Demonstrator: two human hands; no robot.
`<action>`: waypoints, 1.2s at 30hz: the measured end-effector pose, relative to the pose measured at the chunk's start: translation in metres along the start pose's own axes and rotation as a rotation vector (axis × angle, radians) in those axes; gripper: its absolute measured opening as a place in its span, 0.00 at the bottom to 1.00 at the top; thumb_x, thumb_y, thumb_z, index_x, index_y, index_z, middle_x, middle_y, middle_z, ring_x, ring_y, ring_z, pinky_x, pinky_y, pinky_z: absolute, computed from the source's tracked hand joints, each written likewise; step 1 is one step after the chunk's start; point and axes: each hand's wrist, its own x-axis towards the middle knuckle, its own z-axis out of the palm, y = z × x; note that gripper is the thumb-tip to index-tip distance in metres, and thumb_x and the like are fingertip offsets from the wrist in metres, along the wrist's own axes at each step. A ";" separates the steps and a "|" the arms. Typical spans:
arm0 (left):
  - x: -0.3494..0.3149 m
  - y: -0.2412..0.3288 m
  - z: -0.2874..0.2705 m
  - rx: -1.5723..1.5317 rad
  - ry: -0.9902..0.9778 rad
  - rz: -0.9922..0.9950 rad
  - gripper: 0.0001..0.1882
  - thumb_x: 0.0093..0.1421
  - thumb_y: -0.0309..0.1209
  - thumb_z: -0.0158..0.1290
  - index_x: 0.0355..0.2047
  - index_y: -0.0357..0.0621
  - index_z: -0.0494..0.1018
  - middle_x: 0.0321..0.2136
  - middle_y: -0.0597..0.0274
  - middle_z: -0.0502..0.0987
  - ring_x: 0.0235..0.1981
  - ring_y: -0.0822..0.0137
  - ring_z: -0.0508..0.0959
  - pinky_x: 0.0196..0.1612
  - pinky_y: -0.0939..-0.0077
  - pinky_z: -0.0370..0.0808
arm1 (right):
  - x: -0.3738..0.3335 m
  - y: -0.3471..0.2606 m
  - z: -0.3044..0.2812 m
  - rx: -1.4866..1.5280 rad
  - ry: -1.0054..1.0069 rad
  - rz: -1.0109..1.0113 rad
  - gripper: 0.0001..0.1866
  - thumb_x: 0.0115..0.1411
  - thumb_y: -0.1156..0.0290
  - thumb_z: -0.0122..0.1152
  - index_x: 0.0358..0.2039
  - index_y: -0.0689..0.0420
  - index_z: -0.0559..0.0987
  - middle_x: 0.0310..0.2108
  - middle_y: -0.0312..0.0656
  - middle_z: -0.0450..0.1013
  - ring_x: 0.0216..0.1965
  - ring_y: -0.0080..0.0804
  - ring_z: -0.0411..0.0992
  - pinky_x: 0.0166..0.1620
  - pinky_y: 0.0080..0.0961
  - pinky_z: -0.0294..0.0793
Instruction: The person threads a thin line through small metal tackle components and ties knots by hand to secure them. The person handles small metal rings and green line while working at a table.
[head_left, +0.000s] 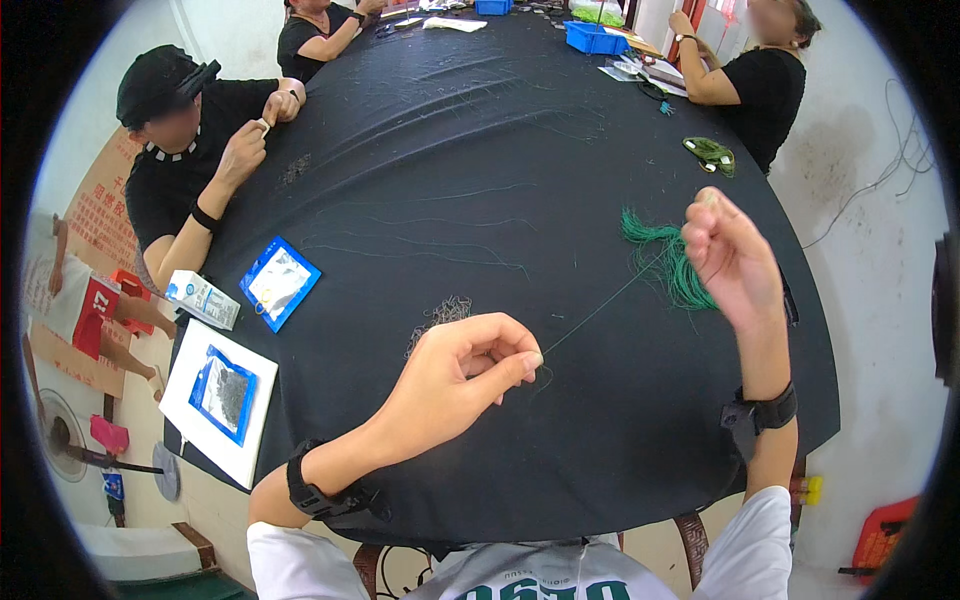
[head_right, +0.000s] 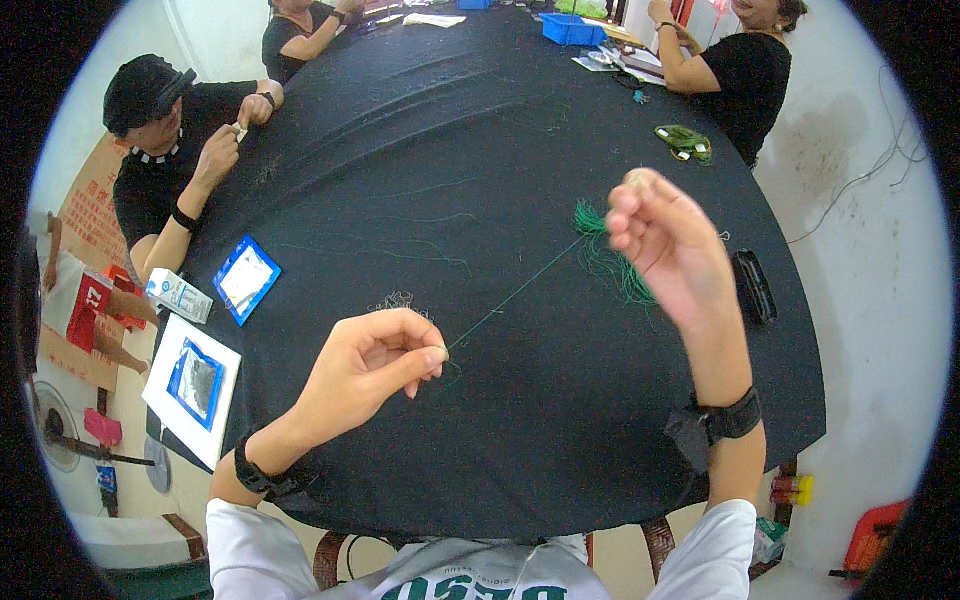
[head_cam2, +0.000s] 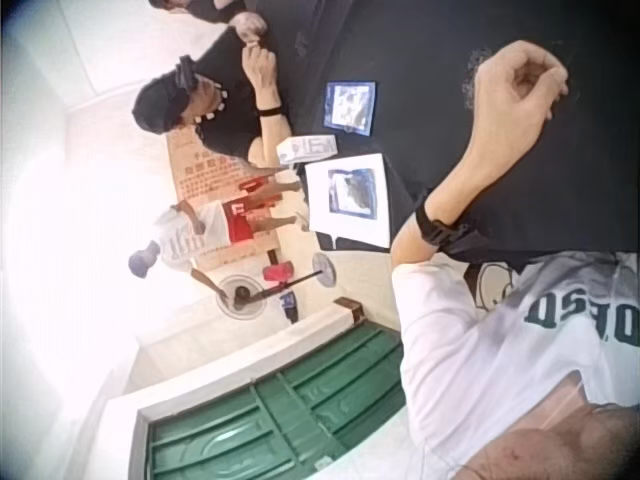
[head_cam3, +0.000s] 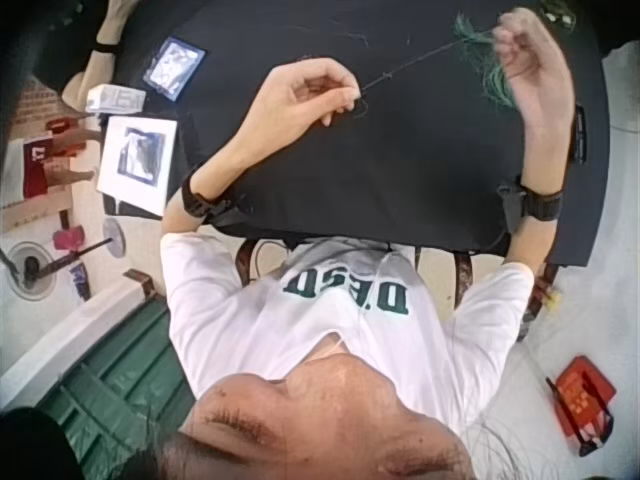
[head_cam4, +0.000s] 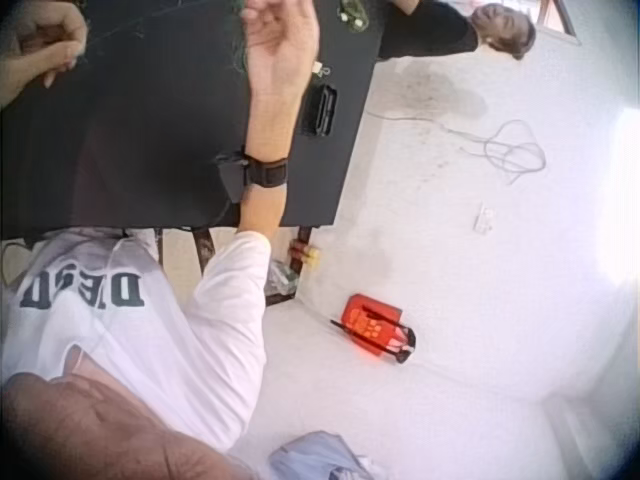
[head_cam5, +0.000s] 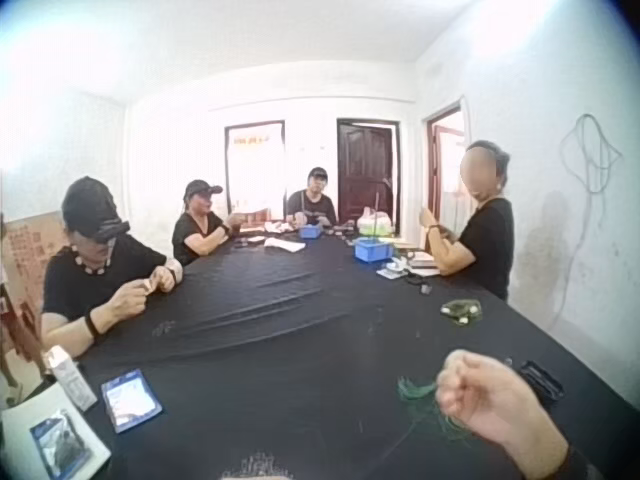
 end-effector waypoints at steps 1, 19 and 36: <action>0.000 -0.001 0.001 0.008 0.015 0.010 0.06 0.60 0.27 0.52 0.32 0.35 0.74 0.26 0.66 0.75 0.27 0.80 0.73 0.28 0.85 0.70 | 0.001 -0.009 -0.006 0.001 0.029 -0.017 0.06 0.66 0.71 0.47 0.36 0.61 0.68 0.31 0.38 0.68 0.33 0.24 0.73 0.37 0.17 0.78; -0.002 -0.002 0.002 0.074 0.020 0.048 0.04 0.60 0.24 0.52 0.33 0.34 0.73 0.28 0.64 0.75 0.31 0.76 0.75 0.32 0.83 0.72 | -0.010 -0.072 -0.091 0.028 0.349 -0.287 0.08 0.64 0.78 0.49 0.40 0.69 0.71 0.37 0.45 0.71 0.38 0.29 0.73 0.44 0.20 0.78; -0.004 -0.002 0.008 0.622 0.276 0.569 0.06 0.51 0.16 0.56 0.29 0.37 0.74 0.26 0.58 0.75 0.25 0.70 0.76 0.28 0.79 0.73 | -0.009 0.003 0.047 -1.264 0.326 -0.403 0.16 0.59 0.72 0.55 0.48 0.58 0.73 0.41 0.41 0.74 0.29 0.21 0.72 0.28 0.16 0.72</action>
